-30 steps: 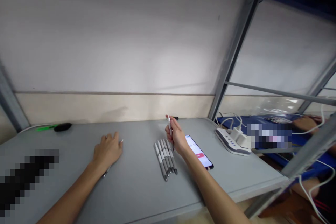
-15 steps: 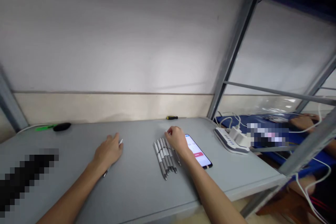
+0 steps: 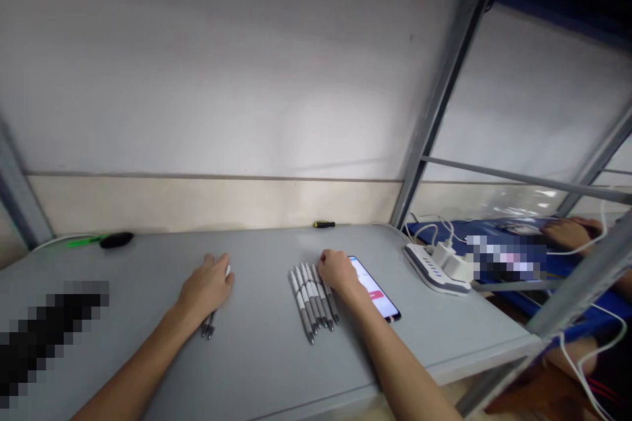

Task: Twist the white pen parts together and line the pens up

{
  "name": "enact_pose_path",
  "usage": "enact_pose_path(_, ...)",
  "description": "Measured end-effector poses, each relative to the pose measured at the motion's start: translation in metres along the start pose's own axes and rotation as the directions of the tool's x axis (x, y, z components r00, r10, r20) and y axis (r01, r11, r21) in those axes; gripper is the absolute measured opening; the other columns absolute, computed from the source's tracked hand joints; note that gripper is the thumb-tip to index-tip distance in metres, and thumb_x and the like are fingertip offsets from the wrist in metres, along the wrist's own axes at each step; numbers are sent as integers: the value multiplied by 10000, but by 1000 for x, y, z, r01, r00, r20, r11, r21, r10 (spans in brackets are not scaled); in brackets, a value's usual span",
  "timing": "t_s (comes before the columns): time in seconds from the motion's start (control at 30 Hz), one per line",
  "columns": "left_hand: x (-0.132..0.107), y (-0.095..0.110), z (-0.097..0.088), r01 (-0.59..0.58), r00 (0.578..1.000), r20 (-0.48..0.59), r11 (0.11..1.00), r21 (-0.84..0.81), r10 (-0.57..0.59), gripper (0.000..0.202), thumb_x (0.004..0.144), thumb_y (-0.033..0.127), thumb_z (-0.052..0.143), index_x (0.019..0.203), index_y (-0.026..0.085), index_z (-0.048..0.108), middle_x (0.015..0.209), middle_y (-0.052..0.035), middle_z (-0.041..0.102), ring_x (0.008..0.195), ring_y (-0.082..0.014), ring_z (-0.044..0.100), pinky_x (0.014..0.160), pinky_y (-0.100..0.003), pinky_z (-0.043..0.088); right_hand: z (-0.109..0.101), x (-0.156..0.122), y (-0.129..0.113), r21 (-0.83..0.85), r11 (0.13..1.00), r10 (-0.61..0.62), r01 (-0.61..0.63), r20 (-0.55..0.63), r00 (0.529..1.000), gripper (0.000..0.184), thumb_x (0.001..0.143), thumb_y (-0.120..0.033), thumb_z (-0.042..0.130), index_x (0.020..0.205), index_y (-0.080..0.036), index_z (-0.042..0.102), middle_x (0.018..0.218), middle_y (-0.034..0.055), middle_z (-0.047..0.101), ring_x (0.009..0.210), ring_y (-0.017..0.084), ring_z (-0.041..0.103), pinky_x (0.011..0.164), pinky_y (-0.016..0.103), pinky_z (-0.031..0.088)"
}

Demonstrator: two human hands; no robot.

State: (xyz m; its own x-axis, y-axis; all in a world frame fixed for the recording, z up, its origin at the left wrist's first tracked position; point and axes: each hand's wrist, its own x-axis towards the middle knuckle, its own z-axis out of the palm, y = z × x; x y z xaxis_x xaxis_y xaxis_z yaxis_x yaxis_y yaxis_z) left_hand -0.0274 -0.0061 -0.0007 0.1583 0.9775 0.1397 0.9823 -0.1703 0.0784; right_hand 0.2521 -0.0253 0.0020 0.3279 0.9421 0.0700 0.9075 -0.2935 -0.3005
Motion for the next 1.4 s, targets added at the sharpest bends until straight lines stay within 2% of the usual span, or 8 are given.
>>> enact_pose_path(0.27, 0, 1, 1, -34, 995, -88, 999, 26, 36, 251, 877, 331, 355, 930, 186, 553, 1045, -139, 500, 1043, -304, 487, 700, -363, 465, -3, -1, 0, 14, 1000, -11, 11, 32, 999, 283, 798, -196, 473, 959, -124, 695, 973, 207, 682, 872, 290, 667, 673, 331, 472)
enact_pose_path(0.5, 1, -1, 2, -39, 994, -103, 998, 47, 44, 264, 865, 332, 398, 894, 179, 612, 1040, -146, 521, 1043, -300, 456, 758, -390, 456, -6, -2, 0, 39, 999, 1, -3, 73, 997, 275, 790, -193, 479, 944, -137, 700, 905, 183, 695, 770, 254, 683, 621, 296, 468)
enact_pose_path(0.67, 2, -2, 2, -96, 986, -134, 994, 59, 103, 279, 856, 346, 412, 754, 188, 618, 992, -133, 536, 1014, -301, 461, 745, -386, 435, -5, -2, 2, 40, 999, -1, -2, 79, 997, 256, 776, -213, 498, 913, -139, 702, 900, 182, 696, 760, 255, 681, 603, 294, 463)
enact_pose_path(0.8, 2, -1, 2, -143, 976, -158, 988, 49, 149, 273, 842, 357, 432, 678, 194, 579, 957, -114, 549, 981, -290, 470, 733, -373, 406, -4, 0, 2, 33, 999, 0, -2, 53, 999, 273, 813, -268, 480, 909, -137, 699, 913, 193, 691, 821, 275, 674, 642, 315, 465)
enact_pose_path(0.97, 0, 5, 2, -242, 962, -147, 969, -58, 232, 195, 818, 349, 462, 712, 208, 544, 906, -66, 579, 941, -255, 485, 733, -353, 358, -5, 1, 0, 35, 999, -23, 25, -54, 998, 384, 912, -335, 344, 1008, -151, 667, 1010, 185, 675, 972, 288, 634, 769, 352, 444)
enact_pose_path(1.13, -6, 11, -2, -294, 956, -71, 945, -145, 286, 71, 779, 240, 464, 743, 218, 521, 803, -12, 612, 894, -218, 513, 739, -339, 303, -5, 2, 2, 56, 997, -45, 47, -41, 998, 322, 901, -262, 374, 1001, -156, 661, 997, 171, 678, 954, 263, 637, 765, 323, 435)
enact_pose_path(1.27, -8, 14, -7, -280, 960, -30, 944, -174, 279, 83, 749, 171, 449, 775, 220, 510, 772, 10, 621, 858, -200, 535, 735, -325, 283, -1, 3, 4, 73, 996, -45, 42, 26, 999, 253, 826, -180, 454, 948, -165, 675, 948, 152, 686, 837, 242, 662, 662, 287, 447)
enact_pose_path(1.4, -9, 14, -9, -271, 962, -8, 946, -179, 274, 79, 758, 180, 441, 791, 214, 503, 747, 9, 614, 825, -196, 542, 737, -328, 282, 2, 5, 6, 95, 995, -48, 42, 55, 997, 255, 786, -134, 465, 929, -165, 673, 922, 139, 686, 713, 208, 666, 581, 261, 436)
